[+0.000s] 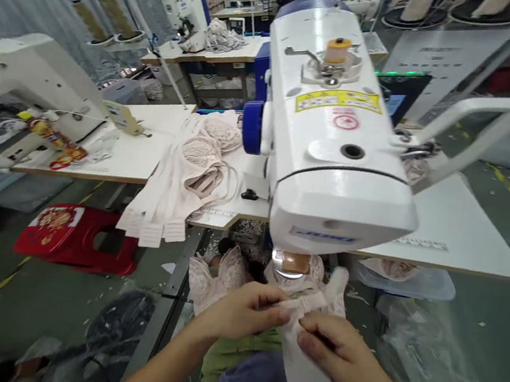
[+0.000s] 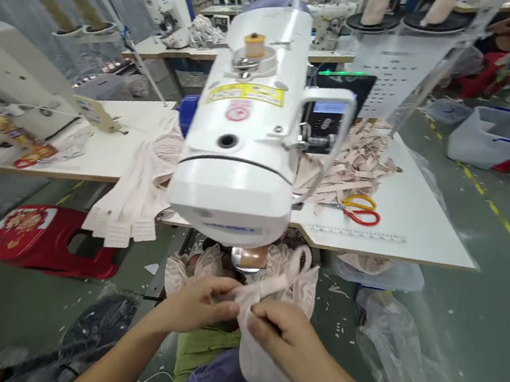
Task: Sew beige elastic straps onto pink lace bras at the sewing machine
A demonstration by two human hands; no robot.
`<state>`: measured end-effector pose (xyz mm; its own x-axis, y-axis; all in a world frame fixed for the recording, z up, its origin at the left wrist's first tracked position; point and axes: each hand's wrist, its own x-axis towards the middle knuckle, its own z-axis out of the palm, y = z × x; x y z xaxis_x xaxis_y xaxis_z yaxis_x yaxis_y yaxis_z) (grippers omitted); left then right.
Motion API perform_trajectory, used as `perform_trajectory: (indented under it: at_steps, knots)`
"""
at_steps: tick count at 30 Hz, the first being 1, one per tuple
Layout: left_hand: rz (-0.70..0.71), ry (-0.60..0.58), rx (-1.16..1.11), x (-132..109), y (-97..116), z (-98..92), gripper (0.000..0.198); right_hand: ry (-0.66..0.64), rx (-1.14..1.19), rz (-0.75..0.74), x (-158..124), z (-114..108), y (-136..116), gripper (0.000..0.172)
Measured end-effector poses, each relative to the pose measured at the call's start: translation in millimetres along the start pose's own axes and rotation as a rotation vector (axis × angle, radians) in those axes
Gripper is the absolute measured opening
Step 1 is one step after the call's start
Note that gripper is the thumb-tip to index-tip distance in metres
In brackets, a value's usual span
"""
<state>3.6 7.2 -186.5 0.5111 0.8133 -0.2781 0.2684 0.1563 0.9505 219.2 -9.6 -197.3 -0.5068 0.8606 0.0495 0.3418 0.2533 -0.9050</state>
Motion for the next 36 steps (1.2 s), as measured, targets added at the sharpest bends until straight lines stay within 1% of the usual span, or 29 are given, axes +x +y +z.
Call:
perform_trajectory:
  at_steps: [1,2,4,5,6,7,8,10,11,12,14,16,17,19,21,23,26,27,28,31,32,34,36]
  knots:
    - [0.001,0.011,-0.052,-3,-4,-0.9,0.038,-0.054,0.064,0.016,-2,7,4,0.045]
    - [0.002,0.066,-0.089,-7,-8,-2.6,0.038,-0.1,0.128,0.026,-1,15,10,0.041]
    - [0.0,0.227,-0.102,-15,-13,-7.8,0.039,-0.155,0.256,0.027,8,33,24,0.029]
    - [-0.001,0.28,-0.073,-19,-14,-10.6,0.039,-0.174,0.341,0.03,16,43,30,0.028]
    - [0.002,0.296,-0.023,-23,-14,-13.2,0.039,-0.178,0.449,0.051,25,53,35,0.033]
    - [0.007,0.29,0.041,-25,-13,-15.5,0.039,-0.156,0.574,0.097,33,62,39,0.038]
    - [0.012,0.284,0.114,-25,-14,-17.3,0.039,-0.106,0.701,0.164,40,70,43,0.04]
    - [0.003,0.314,0.237,-23,-20,-19.6,0.036,0.067,0.903,0.328,50,80,50,0.039]
    - [-0.01,0.352,0.269,-20,-26,-19.9,0.033,0.156,0.959,0.393,52,84,55,0.038]
    - [-0.027,0.401,0.282,-16,-33,-19.4,0.029,0.23,0.98,0.427,53,86,60,0.037]
    - [-0.052,0.511,0.27,-9,-49,-15.3,0.02,0.328,0.911,0.416,51,90,72,0.035]
    - [-0.062,0.618,0.229,-1,-64,-6.4,0.017,0.393,0.729,0.342,47,93,82,0.03]
    - [-0.067,0.655,0.199,3,-71,-0.5,0.018,0.423,0.621,0.289,45,95,85,0.026]
    - [-0.073,0.668,0.115,10,-81,11.9,0.024,0.463,0.403,0.167,42,98,87,0.019]
    - [-0.069,0.641,0.006,16,-88,22.6,0.029,0.448,0.21,0.028,38,96,85,0.014]
    - [-0.056,0.643,-0.093,20,-91,28.8,0.033,0.338,0.052,-0.05,34,89,80,0.011]
    - [-0.042,0.68,-0.177,19,-87,30.3,0.034,0.083,-0.051,-0.018,22,71,75,0.013]
    - [-0.044,0.677,-0.191,17,-84,29.7,0.034,0.045,-0.067,-0.008,18,66,74,0.016]
    - [-0.048,0.661,-0.201,14,-80,29.1,0.035,0.052,-0.084,-0.015,15,61,74,0.02]
    - [-0.072,0.562,-0.236,7,-67,28.2,0.039,0.225,-0.188,-0.092,13,55,72,0.026]
    - [-0.089,0.521,-0.257,5,-63,28.1,0.04,0.263,-0.226,-0.109,15,55,71,0.03]
    - [-0.118,0.453,-0.308,2,-57,27.5,0.041,0.275,-0.27,-0.121,21,56,66,0.035]
    - [-0.128,0.418,-0.312,0,-53,26.3,0.039,0.278,-0.277,-0.133,27,57,61,0.033]
